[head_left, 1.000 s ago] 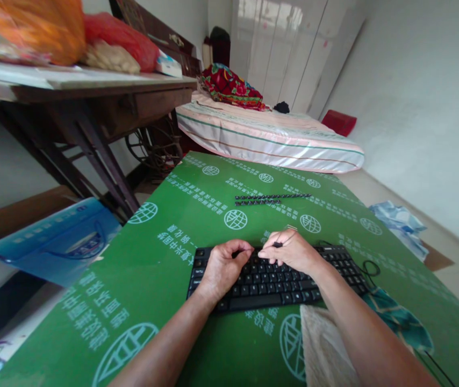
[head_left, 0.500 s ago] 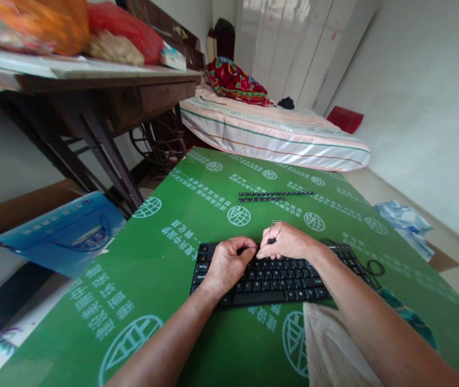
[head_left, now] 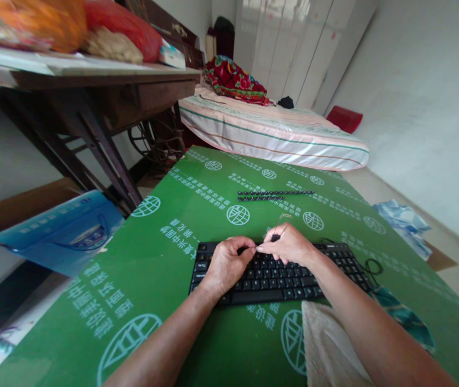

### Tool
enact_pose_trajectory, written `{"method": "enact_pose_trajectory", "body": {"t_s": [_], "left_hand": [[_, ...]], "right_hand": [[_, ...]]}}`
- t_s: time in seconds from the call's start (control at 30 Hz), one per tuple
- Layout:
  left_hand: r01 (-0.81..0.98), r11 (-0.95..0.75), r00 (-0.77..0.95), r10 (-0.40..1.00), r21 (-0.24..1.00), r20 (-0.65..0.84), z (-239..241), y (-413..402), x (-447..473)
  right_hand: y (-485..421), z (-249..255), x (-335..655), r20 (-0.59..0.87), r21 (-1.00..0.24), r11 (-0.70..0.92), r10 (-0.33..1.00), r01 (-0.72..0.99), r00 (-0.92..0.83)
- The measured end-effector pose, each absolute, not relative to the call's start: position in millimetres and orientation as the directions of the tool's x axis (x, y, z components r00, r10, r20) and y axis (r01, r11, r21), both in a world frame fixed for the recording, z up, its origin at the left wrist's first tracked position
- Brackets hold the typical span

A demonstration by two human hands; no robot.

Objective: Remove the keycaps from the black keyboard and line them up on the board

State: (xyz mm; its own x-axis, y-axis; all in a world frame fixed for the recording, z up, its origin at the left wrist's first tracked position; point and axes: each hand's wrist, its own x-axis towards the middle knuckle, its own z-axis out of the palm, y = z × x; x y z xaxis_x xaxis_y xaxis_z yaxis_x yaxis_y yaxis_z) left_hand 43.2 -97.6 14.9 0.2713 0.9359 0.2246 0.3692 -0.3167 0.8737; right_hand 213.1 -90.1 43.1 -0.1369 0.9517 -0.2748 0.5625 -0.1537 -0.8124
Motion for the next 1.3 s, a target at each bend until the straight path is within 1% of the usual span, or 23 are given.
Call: {"method": "enact_pose_trajectory", "body": {"t_s": [0.07, 0.13, 0.2, 0.27, 0.33, 0.43, 0.57, 0.77, 0.93, 1.03, 1.17, 1.23, 1.3], "left_hand": [[0.378, -0.325, 0.266, 0.935, 0.867, 0.234, 16, -98, 44], [0.381, -0.327, 0.268, 0.934, 0.865, 0.235, 16, -99, 44], [0.381, -0.326, 0.276, 0.933, 0.865, 0.23, 16, -99, 44], [0.385, -0.323, 0.282, 0.933, 0.864, 0.223, 16, -98, 44], [0.387, -0.32, 0.282, 0.934, 0.865, 0.219, 15, -98, 43], [0.386, -0.322, 0.286, 0.933, 0.864, 0.22, 15, -98, 43], [0.402, -0.323, 0.275, 0.935, 0.857, 0.224, 17, -100, 43], [0.443, -0.337, 0.277, 0.933, 0.831, 0.231, 20, -101, 44], [0.477, -0.369, 0.295, 0.922, 0.798, 0.25, 19, -102, 45], [0.523, -0.437, 0.356, 0.892, 0.732, 0.279, 20, -103, 47], [0.608, -0.568, 0.518, 0.813, 0.555, 0.265, 23, -104, 55], [0.665, -0.577, 0.536, 0.811, 0.475, 0.234, 26, -105, 61], [0.711, -0.561, 0.521, 0.825, 0.424, 0.217, 28, -107, 66]], "right_hand": [[-92, 40, 210, -0.237, -0.814, -0.157, 0.969, 0.559, -0.072], [-94, 36, 207, -0.154, -0.798, -0.124, 0.988, 0.59, 0.0], [-97, 31, 204, -0.064, -0.763, -0.093, 0.996, 0.64, 0.069], [-100, 26, 202, -0.004, -0.722, -0.091, 0.992, 0.686, 0.126], [-103, 22, 200, 0.038, -0.693, -0.089, 0.986, 0.715, 0.16], [-107, 18, 197, 0.09, -0.682, -0.076, 0.978, 0.727, 0.187], [-110, 16, 195, 0.125, -0.691, -0.051, 0.974, 0.721, 0.189], [-113, 13, 197, 0.225, -0.751, 0.042, 0.955, 0.659, 0.195], [-113, 8, 198, 0.24, -0.795, 0.057, 0.944, 0.604, 0.228], [-112, 5, 198, 0.269, -0.819, 0.09, 0.933, 0.567, 0.24], [-112, 5, 198, 0.29, -0.828, 0.116, 0.926, 0.549, 0.243], [-112, 5, 199, 0.283, -0.844, 0.11, 0.922, 0.524, 0.263], [-112, 4, 201, 0.255, -0.877, 0.091, 0.92, 0.471, 0.296]]}}
